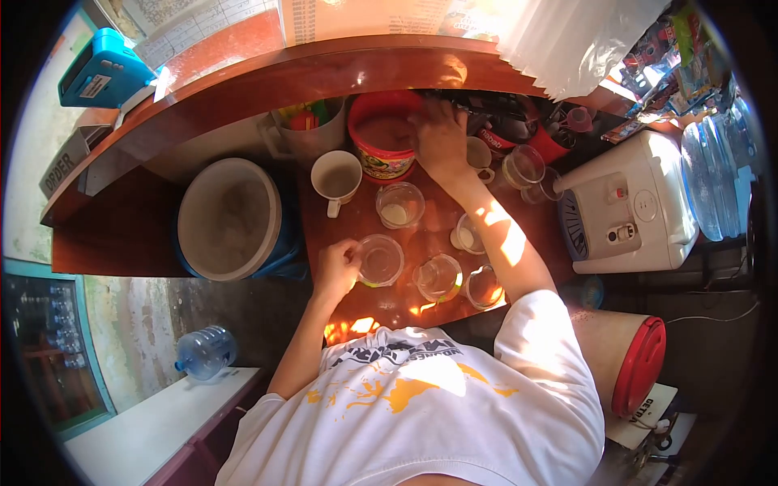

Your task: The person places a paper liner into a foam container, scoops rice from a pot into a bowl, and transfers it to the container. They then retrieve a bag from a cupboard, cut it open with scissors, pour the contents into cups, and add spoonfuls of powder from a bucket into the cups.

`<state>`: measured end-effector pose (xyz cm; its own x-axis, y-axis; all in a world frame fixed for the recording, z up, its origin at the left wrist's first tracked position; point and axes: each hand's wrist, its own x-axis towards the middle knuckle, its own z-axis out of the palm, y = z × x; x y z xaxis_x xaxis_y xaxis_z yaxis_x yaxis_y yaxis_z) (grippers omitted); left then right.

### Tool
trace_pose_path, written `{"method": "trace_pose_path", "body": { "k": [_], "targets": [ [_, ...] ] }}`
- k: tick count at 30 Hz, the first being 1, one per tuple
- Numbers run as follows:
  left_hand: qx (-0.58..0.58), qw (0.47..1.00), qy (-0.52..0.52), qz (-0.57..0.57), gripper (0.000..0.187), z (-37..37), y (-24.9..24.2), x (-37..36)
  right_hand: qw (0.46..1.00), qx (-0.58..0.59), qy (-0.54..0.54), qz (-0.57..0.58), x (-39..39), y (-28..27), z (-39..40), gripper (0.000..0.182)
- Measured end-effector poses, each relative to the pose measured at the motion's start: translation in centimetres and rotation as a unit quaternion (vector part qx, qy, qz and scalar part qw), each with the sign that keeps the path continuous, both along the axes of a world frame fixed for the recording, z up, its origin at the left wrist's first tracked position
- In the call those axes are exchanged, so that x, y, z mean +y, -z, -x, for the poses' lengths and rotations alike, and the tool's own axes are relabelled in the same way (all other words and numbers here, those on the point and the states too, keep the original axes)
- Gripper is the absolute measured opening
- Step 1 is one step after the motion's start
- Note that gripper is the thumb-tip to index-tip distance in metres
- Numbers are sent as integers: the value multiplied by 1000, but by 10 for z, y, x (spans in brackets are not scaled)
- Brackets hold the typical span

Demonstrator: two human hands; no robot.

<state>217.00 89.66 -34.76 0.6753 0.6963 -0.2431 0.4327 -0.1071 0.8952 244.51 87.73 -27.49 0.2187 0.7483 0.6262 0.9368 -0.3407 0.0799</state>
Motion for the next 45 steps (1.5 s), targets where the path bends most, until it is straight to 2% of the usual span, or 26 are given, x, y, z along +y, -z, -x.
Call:
{"method": "trace_pose_path", "body": {
  "k": [2, 3, 4, 6, 7, 10, 13, 16, 19, 20, 21, 24, 25, 27, 28, 33, 36, 39, 42, 45],
  "targets": [
    [-14, 999, -26, 25, 15, 8, -17, 9, 990, 138, -4, 19, -22, -9, 21, 17],
    [-26, 998, -41, 39, 16, 10, -25, 14, 967, 188, 45, 164, -27, -4, 27, 15],
    [-36, 997, -53, 53, 16, 12, -35, 18, 918, 236, 96, 305, -33, 5, 34, 13],
    [-38, 998, -43, 35, 17, 5, -49, 25, 933, 199, 57, 296, -46, 67, 26, 12],
    [-54, 997, -48, 35, 17, -2, -53, 28, 940, 176, 37, 289, -48, 69, 25, 11],
    [-84, 995, -37, 33, 19, -22, -55, 37, 911, 242, 117, 311, -57, 64, 14, 16],
    [-86, 994, -19, 71, 21, -49, -51, 40, 898, 208, 165, 351, -72, 63, -4, 15],
    [-129, 986, -16, 103, 25, -72, -42, 40, 916, 179, 175, 314, -91, 52, -13, 15],
    [-127, 987, -7, 93, 28, -90, -37, 43, 938, 238, 153, 200, -69, -14, 10, 14],
    [-125, 988, -15, 88, 28, -95, -36, 43, 979, 164, 67, 100, -57, -18, 11, 14],
    [-122, 989, -22, 83, 28, -100, -36, 43, 996, 87, -20, -3, -43, -20, 7, 14],
    [-121, 989, -16, 86, 29, -108, -32, 46, 996, -70, -34, 48, 2, 9, -21, 13],
    [-123, 988, -10, 88, 29, -110, -31, 51, 989, -39, 10, 142, 13, 11, -22, 13],
    [-121, 987, -5, 104, 37, -113, -25, 56, 941, 25, 93, 324, 32, 14, -25, 15],
    [-119, 986, -4, 113, 42, -113, -27, 58, 945, 41, 88, 311, 35, 15, -25, 14],
    [-103, 988, -6, 116, 39, -111, -29, 62, 957, 156, 45, 242, 39, 33, -33, 14],
    [-108, 986, -7, 128, 38, -110, -30, 64, 960, 171, -7, 222, 34, 30, -40, 16],
    [-131, 982, -16, 134, 32, -111, -27, 65, 918, 308, -18, 250, 32, 12, -41, 20],
    [-141, 981, -24, 134, 30, -111, -27, 64, 899, 350, -9, 262, 27, 7, -43, 20],
    [-140, 981, -28, 133, 30, -111, -34, 64, 902, 374, -19, 213, 14, 10, -54, 18]
  ]
}}
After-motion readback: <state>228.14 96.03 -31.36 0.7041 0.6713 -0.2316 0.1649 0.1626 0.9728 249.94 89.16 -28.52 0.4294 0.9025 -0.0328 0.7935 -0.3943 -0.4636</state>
